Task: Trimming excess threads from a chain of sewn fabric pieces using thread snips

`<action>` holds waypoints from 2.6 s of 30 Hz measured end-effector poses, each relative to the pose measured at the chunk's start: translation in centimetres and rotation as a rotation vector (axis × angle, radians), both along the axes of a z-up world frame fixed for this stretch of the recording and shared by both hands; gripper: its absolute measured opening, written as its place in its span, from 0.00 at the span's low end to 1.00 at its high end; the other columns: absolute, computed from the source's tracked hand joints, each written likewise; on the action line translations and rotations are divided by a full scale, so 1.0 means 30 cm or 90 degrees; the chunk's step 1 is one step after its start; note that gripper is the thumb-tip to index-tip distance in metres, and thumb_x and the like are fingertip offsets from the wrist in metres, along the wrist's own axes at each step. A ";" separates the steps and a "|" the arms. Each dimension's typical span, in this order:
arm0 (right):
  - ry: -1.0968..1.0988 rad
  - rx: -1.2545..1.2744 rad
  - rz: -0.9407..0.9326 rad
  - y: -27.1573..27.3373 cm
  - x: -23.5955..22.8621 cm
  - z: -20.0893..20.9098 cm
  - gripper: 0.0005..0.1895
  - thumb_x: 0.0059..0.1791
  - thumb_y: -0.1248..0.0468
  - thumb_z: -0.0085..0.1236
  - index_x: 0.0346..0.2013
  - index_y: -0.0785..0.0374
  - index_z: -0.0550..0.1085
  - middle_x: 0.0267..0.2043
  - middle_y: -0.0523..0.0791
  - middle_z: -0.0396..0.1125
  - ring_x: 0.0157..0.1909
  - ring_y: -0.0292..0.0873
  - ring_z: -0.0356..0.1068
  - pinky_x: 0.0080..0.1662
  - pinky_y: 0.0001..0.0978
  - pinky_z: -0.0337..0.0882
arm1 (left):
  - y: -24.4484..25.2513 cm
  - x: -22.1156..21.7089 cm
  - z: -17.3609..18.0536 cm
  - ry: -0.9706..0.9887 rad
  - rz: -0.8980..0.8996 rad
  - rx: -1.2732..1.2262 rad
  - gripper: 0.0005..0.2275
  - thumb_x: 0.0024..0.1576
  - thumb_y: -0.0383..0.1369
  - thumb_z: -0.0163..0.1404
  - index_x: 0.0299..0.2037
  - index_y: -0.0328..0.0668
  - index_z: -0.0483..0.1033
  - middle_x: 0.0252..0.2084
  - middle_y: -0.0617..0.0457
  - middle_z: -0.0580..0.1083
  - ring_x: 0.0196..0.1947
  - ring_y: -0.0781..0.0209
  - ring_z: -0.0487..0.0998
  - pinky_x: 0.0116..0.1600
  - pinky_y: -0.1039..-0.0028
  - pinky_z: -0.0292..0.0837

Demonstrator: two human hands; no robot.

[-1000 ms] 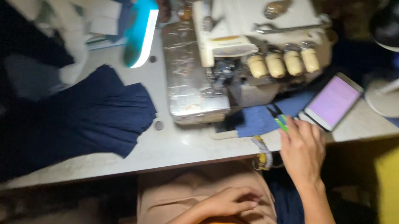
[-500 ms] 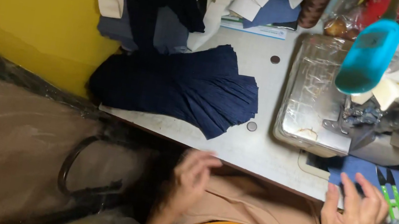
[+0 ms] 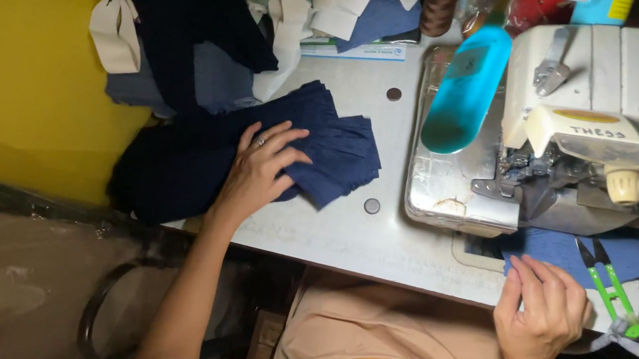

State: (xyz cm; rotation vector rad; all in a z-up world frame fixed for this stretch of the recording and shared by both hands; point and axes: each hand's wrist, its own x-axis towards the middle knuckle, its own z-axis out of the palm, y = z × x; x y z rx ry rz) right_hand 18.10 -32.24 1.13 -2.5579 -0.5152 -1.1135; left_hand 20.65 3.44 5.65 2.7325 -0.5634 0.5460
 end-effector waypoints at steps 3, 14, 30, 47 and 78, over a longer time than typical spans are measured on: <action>-0.003 -0.008 -0.007 -0.001 -0.001 -0.005 0.05 0.47 0.67 0.50 0.32 0.60 0.75 0.36 0.41 0.67 0.40 0.45 0.64 0.44 0.33 0.58 | 0.005 0.061 -0.028 -0.016 0.051 -0.051 0.09 0.37 0.25 0.49 0.29 0.43 0.67 0.42 0.56 0.68 0.44 0.60 0.66 0.48 0.66 0.53; -0.003 -0.016 -0.039 0.003 -0.001 -0.012 0.05 0.46 0.66 0.50 0.32 0.58 0.74 0.37 0.40 0.68 0.40 0.44 0.63 0.44 0.34 0.57 | -0.017 0.209 -0.075 -0.120 0.315 0.036 0.14 0.52 0.41 0.43 0.19 0.40 0.65 0.23 0.49 0.65 0.29 0.47 0.67 0.28 0.58 0.60; -0.034 0.092 -0.001 -0.018 0.000 0.047 0.07 0.44 0.67 0.46 0.33 0.61 0.72 0.38 0.46 0.65 0.39 0.49 0.64 0.41 0.36 0.63 | -0.063 0.270 -0.142 -0.202 0.329 0.216 0.14 0.55 0.42 0.39 0.45 0.48 0.70 0.47 0.49 0.68 0.47 0.49 0.67 0.41 0.53 0.60; 0.584 0.409 -0.477 -0.563 -0.524 -0.211 0.06 0.42 0.61 0.51 0.33 0.53 0.73 0.33 0.38 0.68 0.34 0.33 0.66 0.36 0.23 0.61 | -0.155 0.153 -0.135 -0.383 -0.028 0.099 0.10 0.61 0.26 0.43 0.34 0.32 0.78 0.49 0.33 0.73 0.56 0.34 0.63 0.59 0.50 0.34; 0.540 0.357 -0.508 -0.717 -0.489 -0.148 0.09 0.46 0.58 0.48 0.33 0.61 0.68 0.33 0.49 0.67 0.39 0.45 0.66 0.39 0.34 0.63 | -0.288 0.008 -0.093 -0.386 -0.052 -0.100 0.06 0.47 0.10 0.43 0.29 0.25 0.71 0.40 0.33 0.68 0.38 0.42 0.70 0.41 0.60 0.65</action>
